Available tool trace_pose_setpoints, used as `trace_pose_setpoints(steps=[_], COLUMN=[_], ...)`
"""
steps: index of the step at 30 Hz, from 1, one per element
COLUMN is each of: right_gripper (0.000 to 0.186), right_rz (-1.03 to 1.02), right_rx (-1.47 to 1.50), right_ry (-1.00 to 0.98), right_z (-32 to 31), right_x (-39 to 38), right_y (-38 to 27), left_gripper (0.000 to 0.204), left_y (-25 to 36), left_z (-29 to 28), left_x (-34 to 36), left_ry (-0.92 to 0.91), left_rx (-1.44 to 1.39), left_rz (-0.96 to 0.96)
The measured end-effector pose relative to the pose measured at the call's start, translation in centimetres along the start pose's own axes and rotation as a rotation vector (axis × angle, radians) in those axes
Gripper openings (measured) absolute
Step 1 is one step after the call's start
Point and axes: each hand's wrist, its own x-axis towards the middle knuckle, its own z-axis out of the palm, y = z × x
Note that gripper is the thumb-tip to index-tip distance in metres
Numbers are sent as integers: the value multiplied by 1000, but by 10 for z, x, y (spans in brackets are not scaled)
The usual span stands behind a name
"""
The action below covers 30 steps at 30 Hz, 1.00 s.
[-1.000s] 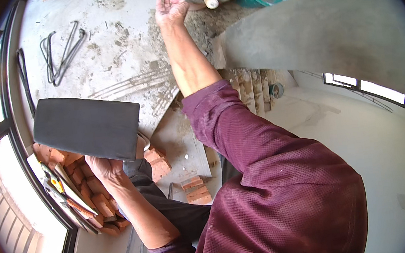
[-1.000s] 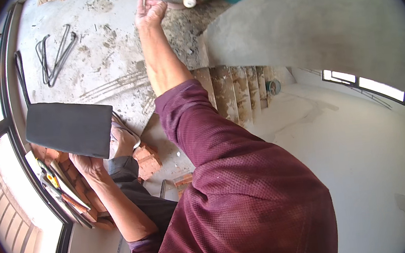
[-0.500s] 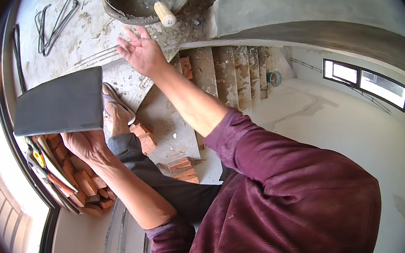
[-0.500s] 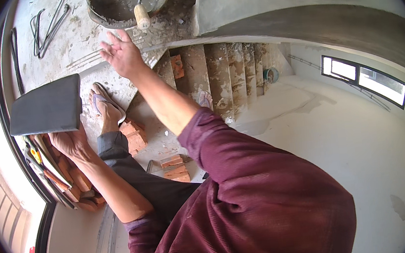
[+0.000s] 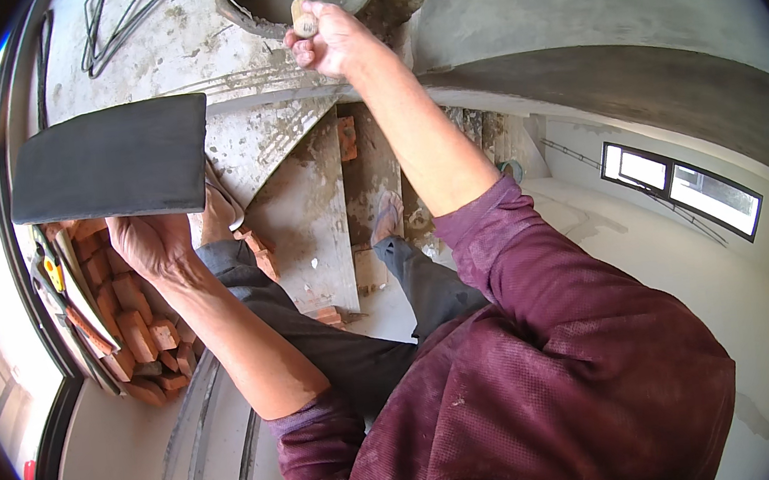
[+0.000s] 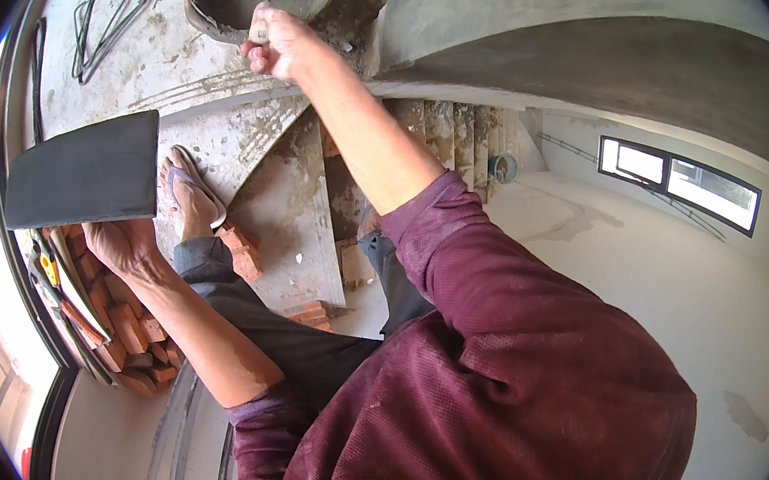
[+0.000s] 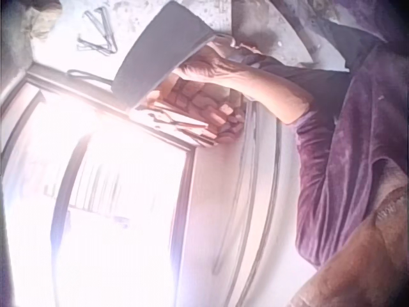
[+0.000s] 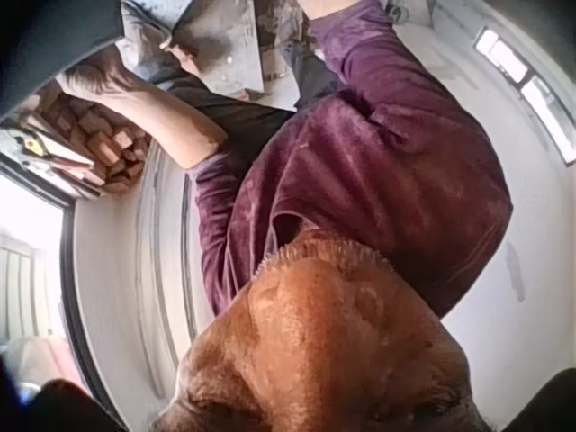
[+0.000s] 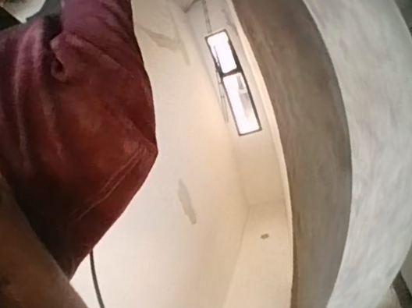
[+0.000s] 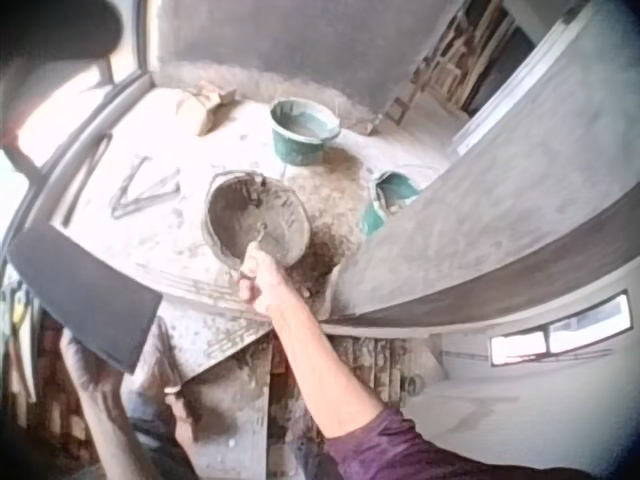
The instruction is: The person uses a trowel to apply wet cement mix to a concrete pillar and then uses a rectangular smoothing board to level and smooth the surface.
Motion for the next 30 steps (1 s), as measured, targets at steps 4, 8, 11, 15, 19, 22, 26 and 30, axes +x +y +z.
trace_pose_setpoints(steps=[4,8,11,15,19,22,26,30], right_gripper=[28,46,35,34,48,42,46,53], right_rz=[-17,94,164,163,-68,-230,-257,-366], right_rx=[204,308,243,-78,-275,-373,-543,-1054], right_ry=[7,-258,-94,-72,-32,-101,-246,-186], right_z=[24,-15,-25,-61,-29,-42,-79,-136], right_x=[-40,-86,-91,-73,-99,-88,-109,-159], right_y=[4,12,6,7,12,30,40,36], left_gripper=[34,32,33,33,29,28,26,25], left_y=[-4,-12,-16,-16,-20,-22,-26,-33], left_z=[13,18,15,13,24,19,14,8], left_x=[-3,7,21,41,41,42,34,16], left_ry=[123,196,273,205,204,137,18,46], left_rx=[97,227,192,238,350,385,468,486], left_rz=[46,128,146,137,147,160,119,117])
